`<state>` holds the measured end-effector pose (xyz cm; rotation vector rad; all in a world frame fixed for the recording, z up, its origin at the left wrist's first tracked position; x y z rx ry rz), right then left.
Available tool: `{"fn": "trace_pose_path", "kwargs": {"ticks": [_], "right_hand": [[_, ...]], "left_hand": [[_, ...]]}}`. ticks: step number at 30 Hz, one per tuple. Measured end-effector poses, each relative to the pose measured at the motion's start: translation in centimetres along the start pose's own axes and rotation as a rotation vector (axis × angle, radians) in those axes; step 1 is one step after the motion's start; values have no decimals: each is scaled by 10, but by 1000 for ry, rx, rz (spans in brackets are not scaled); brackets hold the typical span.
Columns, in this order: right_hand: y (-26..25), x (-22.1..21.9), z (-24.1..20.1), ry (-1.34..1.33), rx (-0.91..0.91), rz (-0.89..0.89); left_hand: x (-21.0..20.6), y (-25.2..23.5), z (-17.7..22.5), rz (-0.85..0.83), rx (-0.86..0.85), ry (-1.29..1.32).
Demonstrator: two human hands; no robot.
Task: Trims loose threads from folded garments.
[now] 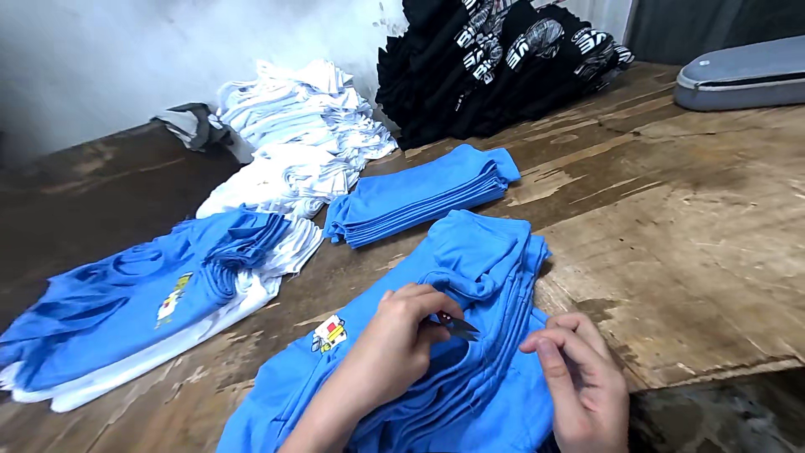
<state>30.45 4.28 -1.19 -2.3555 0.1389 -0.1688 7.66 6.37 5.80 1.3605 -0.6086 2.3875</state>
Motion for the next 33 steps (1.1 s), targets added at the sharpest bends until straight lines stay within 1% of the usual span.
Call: {"fn": "trace_pose_path", "kwargs": {"ticks": [3,6,8,11,13,15,16,18,19,20,21,23,24,25,26,28,29,30,31,32,33], "right_hand": [[1,0,1,3,2,-18],[2,2,1,11,-2,-32],[2,3,2,23,-3,-31],[3,2,2,28,0,-28],[3,1,2,30,-1,-30],[3,2,3,29,-1,-30],[3,3,3,32,1,-31],[5,5,2,62,-8,-32],[5,5,0,121,-22,-34],[6,5,-4,227,-46,-49],[7,4,-10,358,-78,-93],[10,-3,-24,544,-116,-258],[11,-6,-28,587,-108,-356],[13,-8,-31,623,-87,-427],[13,-8,-34,647,-80,-467],[7,0,-50,592,-165,-580],[2,2,-57,577,-182,-605],[-1,1,-61,582,-150,-583],[-4,-4,-61,610,-88,-551],[-8,-12,-56,658,-14,-552],[-9,-22,-44,727,75,-569]], "left_hand": [[-4,-2,4,-30,-12,40],[-1,-1,2,4,-58,104],[2,0,0,29,-33,93],[-1,-2,0,-25,13,81],[-5,-5,4,-61,2,99],[-7,-5,6,-34,-5,117],[-6,-3,6,9,7,113],[-3,2,4,92,85,96],[-2,6,5,87,151,79],[-1,8,8,44,217,77],[0,8,12,-52,270,100],[1,2,18,-278,288,150],[1,-1,18,-294,275,160],[2,-4,18,-240,284,135],[3,-6,17,-133,312,74],[3,-11,10,160,331,-110],[4,-15,4,276,318,-191],[3,-18,-2,362,277,-261],[2,-22,-7,407,227,-310],[0,-25,-13,409,174,-331],[-2,-28,-19,371,131,-337]]}}
Point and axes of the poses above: each hand's wrist, its own y-axis away from the middle knuckle, its own x-axis out of the back of the hand, z = x × y, the point moved 1 cm from there along -y, towards the middle knuckle, and after that the axes turned 7 degrees about -z, right-handed, at the moved point
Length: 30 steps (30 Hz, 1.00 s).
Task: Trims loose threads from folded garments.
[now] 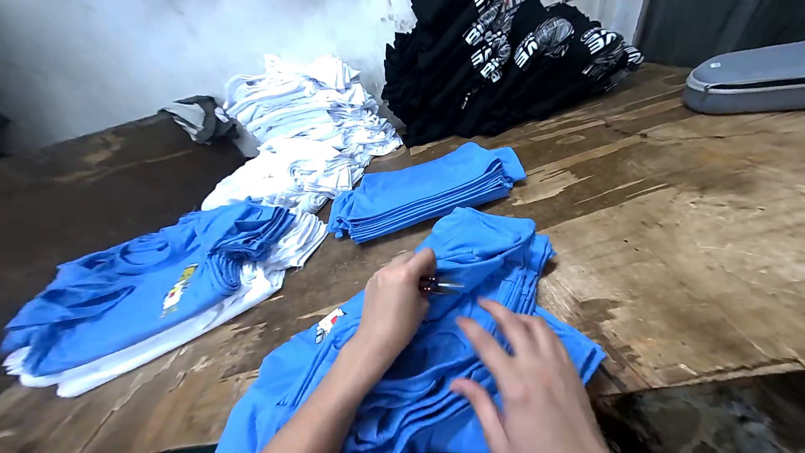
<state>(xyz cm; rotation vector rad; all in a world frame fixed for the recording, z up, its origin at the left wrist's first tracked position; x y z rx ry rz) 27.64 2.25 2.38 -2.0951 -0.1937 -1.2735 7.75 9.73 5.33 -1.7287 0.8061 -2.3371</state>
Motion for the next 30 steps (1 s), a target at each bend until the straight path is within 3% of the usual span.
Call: {"fn": "trace_pose_path", "kwargs": {"ticks": [2,5,9,10,12,14,16,21,25,28,30], "right_hand": [[-5,-23,12,52,100,45],[6,0,23,-175,108,125],[23,45,38,-410,27,-204],[22,45,40,-393,-19,-189],[11,27,36,-303,-86,47],[-5,2,30,-146,-39,183],[-11,-16,28,-106,-4,116],[-1,-20,42,-464,-35,179],[0,-15,44,-500,-6,125],[-6,-16,42,-206,38,22],[-4,-16,43,-188,57,-10]], "left_hand": [[-8,1,-6,-101,-58,52],[-1,12,-12,-216,-110,162],[11,39,-8,-229,-98,242],[12,42,-7,-195,-81,254],[13,42,-5,-113,-38,252],[14,40,0,-73,-6,230],[13,39,4,-99,-14,245],[15,44,2,-147,-136,276],[14,44,3,-134,-61,318],[22,49,6,-357,-14,360],[24,62,14,-499,-88,360]]}}
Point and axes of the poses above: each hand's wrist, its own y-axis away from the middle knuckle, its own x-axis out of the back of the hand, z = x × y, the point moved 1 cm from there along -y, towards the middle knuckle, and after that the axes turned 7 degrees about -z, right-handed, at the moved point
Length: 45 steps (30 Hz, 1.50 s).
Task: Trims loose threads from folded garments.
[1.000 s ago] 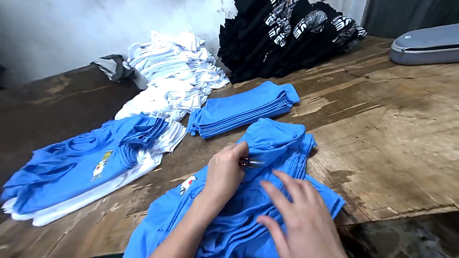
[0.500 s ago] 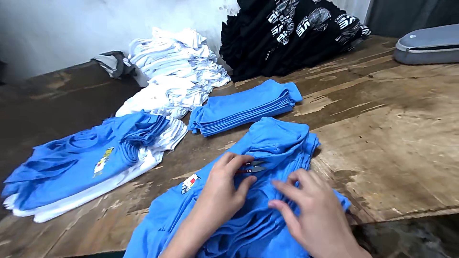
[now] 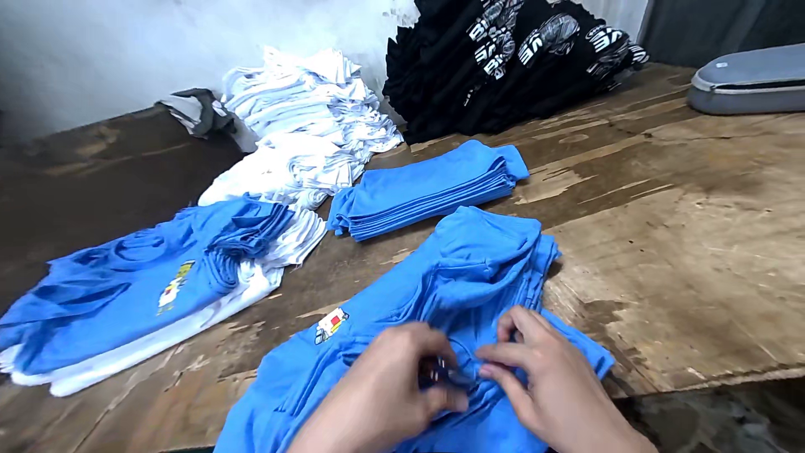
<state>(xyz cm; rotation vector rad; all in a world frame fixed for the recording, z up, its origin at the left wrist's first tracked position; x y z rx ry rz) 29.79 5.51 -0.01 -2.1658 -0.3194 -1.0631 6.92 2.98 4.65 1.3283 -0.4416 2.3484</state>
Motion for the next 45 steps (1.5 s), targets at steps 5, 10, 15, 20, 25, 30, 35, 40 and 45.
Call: {"fn": "trace_pose_path", "kwargs": {"ticks": [5,10,15,20,25,30,35,40,45], "right_hand": [[7,-1,13,-288,-65,123],[12,0,16,-472,42,167],[13,-5,15,-399,104,259],[13,-9,14,-349,70,305],[13,-11,11,-351,47,326],[20,6,20,-445,204,87],[24,16,12,-313,247,-97],[21,-10,0,-26,335,20],[22,24,14,-552,296,-105]], "left_hand": [[-26,17,22,5,-67,-57],[-9,7,8,278,-70,-54],[-11,-20,3,300,-184,-153],[-8,-23,1,313,-199,-192],[-1,-13,-10,173,-226,-80],[-3,-3,-2,164,-127,-94],[0,-10,4,-43,19,99],[5,-47,-15,566,148,-365],[-8,-52,-36,354,-60,-286]]}}
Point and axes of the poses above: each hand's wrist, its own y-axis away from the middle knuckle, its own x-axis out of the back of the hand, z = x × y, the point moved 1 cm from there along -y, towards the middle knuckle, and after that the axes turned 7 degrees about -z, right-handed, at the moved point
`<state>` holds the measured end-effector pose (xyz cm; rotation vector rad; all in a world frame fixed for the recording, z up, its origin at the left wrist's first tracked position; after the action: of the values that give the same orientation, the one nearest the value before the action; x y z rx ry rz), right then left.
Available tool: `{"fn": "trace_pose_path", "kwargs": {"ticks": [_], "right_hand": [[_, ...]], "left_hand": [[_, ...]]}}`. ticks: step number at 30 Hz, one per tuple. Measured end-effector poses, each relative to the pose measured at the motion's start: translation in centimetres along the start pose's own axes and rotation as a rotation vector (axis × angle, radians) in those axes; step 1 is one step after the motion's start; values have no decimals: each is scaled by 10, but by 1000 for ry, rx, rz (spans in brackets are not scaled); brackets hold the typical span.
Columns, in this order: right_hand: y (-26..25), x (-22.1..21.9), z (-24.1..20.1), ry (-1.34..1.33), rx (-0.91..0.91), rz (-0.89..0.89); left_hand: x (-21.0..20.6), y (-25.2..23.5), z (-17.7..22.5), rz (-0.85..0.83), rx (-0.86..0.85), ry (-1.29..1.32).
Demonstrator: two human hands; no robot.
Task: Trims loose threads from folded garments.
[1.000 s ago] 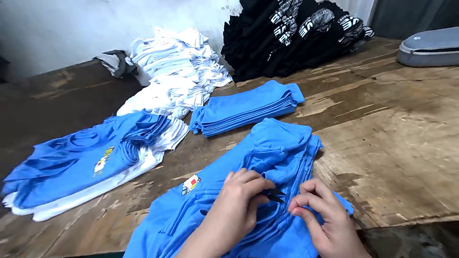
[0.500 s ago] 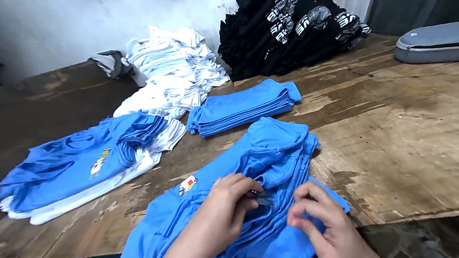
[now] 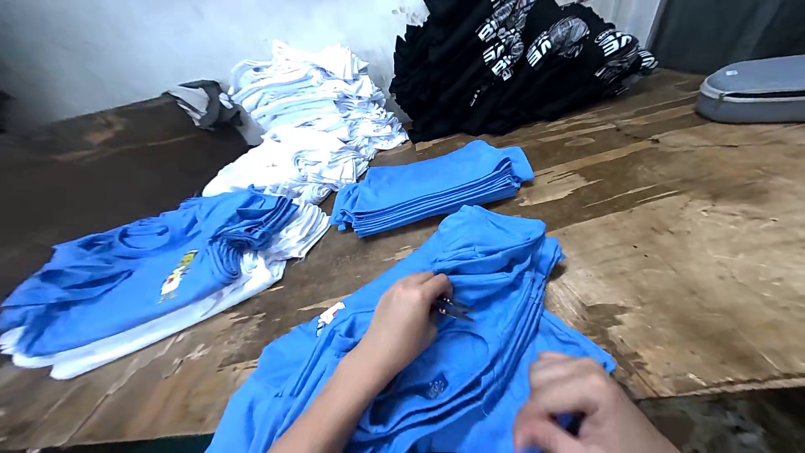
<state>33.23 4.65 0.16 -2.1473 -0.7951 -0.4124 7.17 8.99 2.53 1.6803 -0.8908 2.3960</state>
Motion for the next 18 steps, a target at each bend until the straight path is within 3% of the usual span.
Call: {"fn": "trace_pose_path", "kwargs": {"ticks": [3,6,12,15,18], "right_hand": [[-11,-8,5,331,-244,305],[-17,-22,15,565,-331,289],[-5,-21,19,198,-124,526],[-1,-19,17,146,-75,556],[1,-19,19,207,-7,470]], "left_hand": [[4,2,6,-62,48,141],[3,4,11,-42,-2,165],[14,10,19,-37,-156,231],[12,9,30,-97,-215,252],[8,6,41,-130,-261,239]]}}
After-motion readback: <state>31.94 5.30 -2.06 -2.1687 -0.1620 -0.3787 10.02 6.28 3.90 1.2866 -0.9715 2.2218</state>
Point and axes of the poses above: each hand's wrist, its own y-axis away from the middle knuckle, its own x-axis out of the back of the hand, z = x × y, the point moved 1 cm from there along -y, towards the middle knuckle, and after that the axes turned 7 degrees about -z, right-handed, at the moved point
